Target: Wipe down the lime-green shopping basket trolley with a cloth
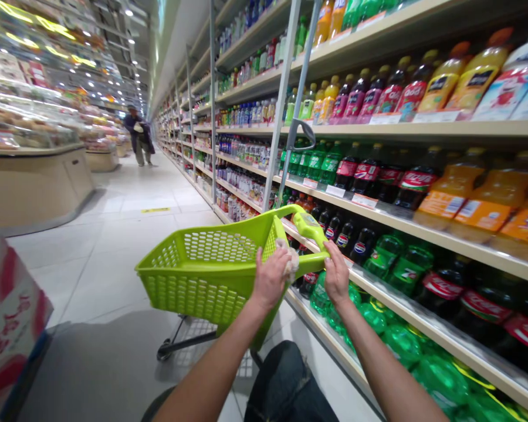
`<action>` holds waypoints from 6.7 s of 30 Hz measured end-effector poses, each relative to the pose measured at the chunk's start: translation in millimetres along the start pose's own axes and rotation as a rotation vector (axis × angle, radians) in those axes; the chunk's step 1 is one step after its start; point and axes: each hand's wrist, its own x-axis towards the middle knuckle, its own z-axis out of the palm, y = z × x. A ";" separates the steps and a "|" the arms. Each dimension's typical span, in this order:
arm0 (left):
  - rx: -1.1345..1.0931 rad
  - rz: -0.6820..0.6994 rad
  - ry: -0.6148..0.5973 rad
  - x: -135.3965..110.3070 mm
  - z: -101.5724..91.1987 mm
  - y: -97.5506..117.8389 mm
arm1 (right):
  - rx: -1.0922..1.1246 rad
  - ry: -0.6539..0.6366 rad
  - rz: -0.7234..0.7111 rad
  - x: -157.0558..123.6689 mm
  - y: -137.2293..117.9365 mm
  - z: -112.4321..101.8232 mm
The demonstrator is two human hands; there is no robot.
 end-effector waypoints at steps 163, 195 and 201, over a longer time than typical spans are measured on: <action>0.041 0.267 -0.121 9.7 64.7 22.9 | -0.343 -0.257 -0.116 36.7 33.0 -4.8; 0.304 0.198 -0.305 -90.9 -16.6 -61.9 | -0.330 -0.177 -0.255 27.7 44.4 -5.9; 0.305 -0.090 -0.275 -97.2 -47.6 -84.9 | -0.339 -0.121 -0.307 26.2 49.8 -3.6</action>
